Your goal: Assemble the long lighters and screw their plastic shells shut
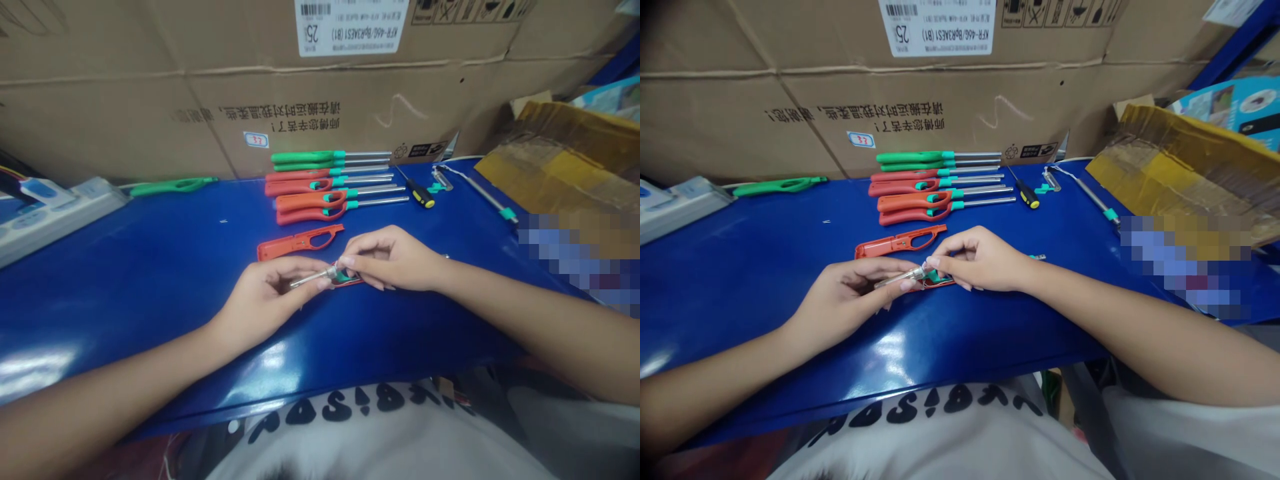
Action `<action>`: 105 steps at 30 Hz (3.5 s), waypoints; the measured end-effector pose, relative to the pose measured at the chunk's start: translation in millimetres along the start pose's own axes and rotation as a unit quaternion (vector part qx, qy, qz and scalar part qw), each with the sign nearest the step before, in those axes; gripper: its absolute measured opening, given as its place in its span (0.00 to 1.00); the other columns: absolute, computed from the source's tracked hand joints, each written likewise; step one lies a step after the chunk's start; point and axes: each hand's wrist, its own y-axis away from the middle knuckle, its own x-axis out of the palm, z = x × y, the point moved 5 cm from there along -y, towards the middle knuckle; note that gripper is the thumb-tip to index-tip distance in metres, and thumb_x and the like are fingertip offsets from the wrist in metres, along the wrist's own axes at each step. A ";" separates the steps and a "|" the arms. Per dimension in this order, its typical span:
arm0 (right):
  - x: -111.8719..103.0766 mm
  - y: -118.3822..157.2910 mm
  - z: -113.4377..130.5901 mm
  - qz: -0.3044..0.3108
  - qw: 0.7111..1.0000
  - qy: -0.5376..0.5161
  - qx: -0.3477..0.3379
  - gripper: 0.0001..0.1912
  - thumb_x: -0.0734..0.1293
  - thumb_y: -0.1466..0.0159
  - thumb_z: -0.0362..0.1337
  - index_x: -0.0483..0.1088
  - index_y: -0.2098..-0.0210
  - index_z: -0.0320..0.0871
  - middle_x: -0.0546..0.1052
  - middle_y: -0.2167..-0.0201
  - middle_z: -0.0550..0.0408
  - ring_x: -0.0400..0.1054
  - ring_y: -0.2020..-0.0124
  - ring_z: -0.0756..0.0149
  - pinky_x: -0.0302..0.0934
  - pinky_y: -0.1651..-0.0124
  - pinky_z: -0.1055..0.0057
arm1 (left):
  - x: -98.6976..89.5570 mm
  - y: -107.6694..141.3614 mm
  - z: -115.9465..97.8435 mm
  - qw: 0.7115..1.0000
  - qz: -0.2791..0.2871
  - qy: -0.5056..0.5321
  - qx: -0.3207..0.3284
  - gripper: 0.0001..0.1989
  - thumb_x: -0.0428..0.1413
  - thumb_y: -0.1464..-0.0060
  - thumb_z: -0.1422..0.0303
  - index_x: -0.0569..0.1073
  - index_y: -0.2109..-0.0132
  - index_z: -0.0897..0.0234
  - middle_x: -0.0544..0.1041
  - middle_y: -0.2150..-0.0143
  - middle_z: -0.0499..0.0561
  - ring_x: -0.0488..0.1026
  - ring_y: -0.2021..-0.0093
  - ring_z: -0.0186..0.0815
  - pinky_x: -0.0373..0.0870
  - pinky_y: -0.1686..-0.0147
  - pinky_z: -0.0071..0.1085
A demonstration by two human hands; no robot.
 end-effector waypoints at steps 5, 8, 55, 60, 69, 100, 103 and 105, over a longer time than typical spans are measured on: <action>0.1 -1.1 -1.0 0.002 1.000 -0.025 -0.019 0.15 0.71 0.36 0.45 0.75 0.61 0.37 0.70 0.80 0.61 0.61 0.84 0.77 0.53 0.83 0.78 | -2.1 -0.1 1.6 1.000 -0.002 -0.006 -0.002 0.11 0.65 0.43 0.64 0.82 0.54 0.64 0.85 0.61 0.51 0.78 0.71 0.31 0.76 0.70 0.24; -0.2 -1.7 -0.5 -0.010 1.000 -0.026 -0.012 0.13 0.71 0.36 0.44 0.74 0.64 0.38 0.67 0.83 0.64 0.59 0.85 0.78 0.52 0.83 0.79 | -3.2 0.2 2.4 1.000 -0.004 -0.015 0.001 0.12 0.65 0.43 0.63 0.82 0.54 0.63 0.85 0.61 0.51 0.76 0.74 0.29 0.75 0.72 0.23; 2.2 -3.1 -2.5 -0.039 0.998 -0.042 -0.016 0.11 0.71 0.37 0.41 0.73 0.64 0.39 0.73 0.75 0.60 0.61 0.83 0.79 0.56 0.81 0.78 | -3.0 -1.9 6.5 1.000 -0.009 -0.013 0.007 0.12 0.65 0.43 0.63 0.82 0.53 0.62 0.85 0.59 0.51 0.77 0.72 0.30 0.75 0.72 0.22; 2.9 -3.7 -2.5 -0.046 0.998 -0.052 -0.013 0.10 0.72 0.37 0.40 0.74 0.64 0.38 0.74 0.74 0.59 0.61 0.82 0.80 0.55 0.80 0.78 | -2.1 -2.0 4.9 1.000 -0.009 -0.024 0.015 0.11 0.64 0.42 0.64 0.82 0.54 0.63 0.85 0.59 0.51 0.80 0.67 0.33 0.78 0.67 0.25; 4.2 -2.9 2.4 -0.041 0.997 -0.035 -0.060 0.06 0.71 0.37 0.36 0.74 0.66 0.37 0.75 0.72 0.60 0.62 0.81 0.81 0.55 0.80 0.79 | -0.3 -1.5 4.4 0.998 0.004 -0.045 0.054 0.10 0.64 0.41 0.66 0.83 0.53 0.62 0.85 0.57 0.49 0.82 0.59 0.33 0.78 0.55 0.24; 5.0 -2.1 0.9 -0.048 0.998 -0.044 -0.003 0.08 0.70 0.37 0.37 0.72 0.65 0.38 0.71 0.79 0.63 0.60 0.83 0.80 0.54 0.81 0.79 | -6.3 -2.9 4.8 0.999 -0.015 -0.035 0.039 0.07 0.65 0.44 0.66 0.84 0.57 0.61 0.86 0.62 0.48 0.83 0.63 0.35 0.80 0.58 0.25; 5.9 -0.5 2.1 -0.065 0.997 -0.037 -0.020 0.08 0.70 0.37 0.37 0.72 0.66 0.38 0.71 0.80 0.64 0.60 0.83 0.80 0.52 0.81 0.78 | -5.6 -2.6 5.8 0.999 -0.012 -0.027 0.037 0.08 0.66 0.44 0.66 0.84 0.57 0.61 0.86 0.62 0.48 0.83 0.62 0.35 0.80 0.58 0.24; 6.9 -0.2 2.1 -0.068 0.997 -0.033 -0.024 0.08 0.70 0.37 0.37 0.72 0.66 0.38 0.71 0.80 0.64 0.60 0.83 0.80 0.52 0.81 0.78 | -5.3 -3.0 6.1 0.999 -0.010 -0.026 0.040 0.08 0.66 0.44 0.66 0.84 0.56 0.60 0.86 0.62 0.47 0.83 0.61 0.35 0.80 0.58 0.23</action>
